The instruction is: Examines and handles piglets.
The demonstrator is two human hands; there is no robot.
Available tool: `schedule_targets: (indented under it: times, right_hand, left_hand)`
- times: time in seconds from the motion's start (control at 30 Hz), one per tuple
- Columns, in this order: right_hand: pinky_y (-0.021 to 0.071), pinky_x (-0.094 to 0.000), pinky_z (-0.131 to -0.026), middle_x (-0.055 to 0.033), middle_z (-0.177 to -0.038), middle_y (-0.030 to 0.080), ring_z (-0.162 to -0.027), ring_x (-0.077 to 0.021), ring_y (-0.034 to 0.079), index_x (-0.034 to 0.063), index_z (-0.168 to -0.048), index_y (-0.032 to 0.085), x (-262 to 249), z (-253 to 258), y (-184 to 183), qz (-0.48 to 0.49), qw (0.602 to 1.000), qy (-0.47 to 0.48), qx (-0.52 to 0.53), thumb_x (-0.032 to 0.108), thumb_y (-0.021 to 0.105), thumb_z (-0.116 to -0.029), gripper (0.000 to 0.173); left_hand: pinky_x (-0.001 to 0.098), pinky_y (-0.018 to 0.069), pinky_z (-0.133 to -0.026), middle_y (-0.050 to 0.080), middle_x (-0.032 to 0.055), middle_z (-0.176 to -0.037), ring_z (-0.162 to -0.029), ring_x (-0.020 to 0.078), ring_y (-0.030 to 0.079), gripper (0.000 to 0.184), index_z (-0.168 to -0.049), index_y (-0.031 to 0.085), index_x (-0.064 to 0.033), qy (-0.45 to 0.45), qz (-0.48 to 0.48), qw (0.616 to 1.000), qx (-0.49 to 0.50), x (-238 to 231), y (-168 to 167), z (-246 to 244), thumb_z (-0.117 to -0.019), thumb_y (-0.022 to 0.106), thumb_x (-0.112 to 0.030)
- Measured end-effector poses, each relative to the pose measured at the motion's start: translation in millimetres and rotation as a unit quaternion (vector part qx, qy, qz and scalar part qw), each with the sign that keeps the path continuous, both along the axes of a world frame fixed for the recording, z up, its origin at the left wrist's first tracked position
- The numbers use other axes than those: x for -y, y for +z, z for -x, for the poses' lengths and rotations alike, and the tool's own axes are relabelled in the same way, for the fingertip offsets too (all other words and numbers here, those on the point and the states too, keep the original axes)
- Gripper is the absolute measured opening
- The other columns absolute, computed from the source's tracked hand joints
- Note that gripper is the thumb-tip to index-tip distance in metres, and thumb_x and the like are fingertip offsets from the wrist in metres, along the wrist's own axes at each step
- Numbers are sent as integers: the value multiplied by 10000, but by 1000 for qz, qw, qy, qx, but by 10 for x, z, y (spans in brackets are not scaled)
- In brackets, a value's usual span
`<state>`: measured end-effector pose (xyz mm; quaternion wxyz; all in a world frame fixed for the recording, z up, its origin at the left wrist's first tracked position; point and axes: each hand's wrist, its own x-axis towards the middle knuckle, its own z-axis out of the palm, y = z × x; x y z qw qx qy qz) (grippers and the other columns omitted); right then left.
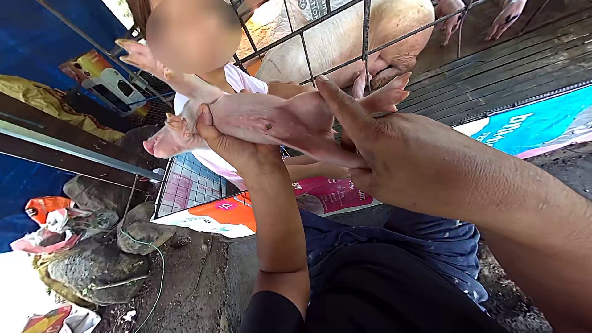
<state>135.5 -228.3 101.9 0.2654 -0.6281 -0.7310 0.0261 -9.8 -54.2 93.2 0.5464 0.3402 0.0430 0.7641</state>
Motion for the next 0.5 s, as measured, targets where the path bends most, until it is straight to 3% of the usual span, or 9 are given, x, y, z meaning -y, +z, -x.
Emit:
schedule_targets:
  times: [0.2,0.37,0.5]
  right_hand:
    - [442,-368,-466,-6,-728,565,-543,-178,541,145,-1667,56,-10,-11,20,13,1000,-9,12,184,793,-799,1139]
    - [468,-384,-479,-18,-790,604,-576,-192,572,166,-1669,71,-25,-29,-29,-2,1000,-2,8,197,782,-807,1118]
    - [496,-398,-502,-22,-811,619,-614,-203,596,197,-1670,76,-31,-45,-29,13,1000,-7,-6,173,761,-840,1076]
  left_hand:
    - [423,599,-750,602,82,-797,-776,203,669,274,-969,498,-87,-14,0,1000,-3,-2,1,27,-1072,290,-233]
    - [427,603,-717,613,88,-789,-759,212,677,303,-969,504,-91,-20,10,1000,-4,17,13,41,-1073,287,-275]
    - [391,595,-796,620,74,-889,-860,175,672,271,-1065,496,-94,-48,-6,998,-31,134,-35,74,-1087,297,-278]
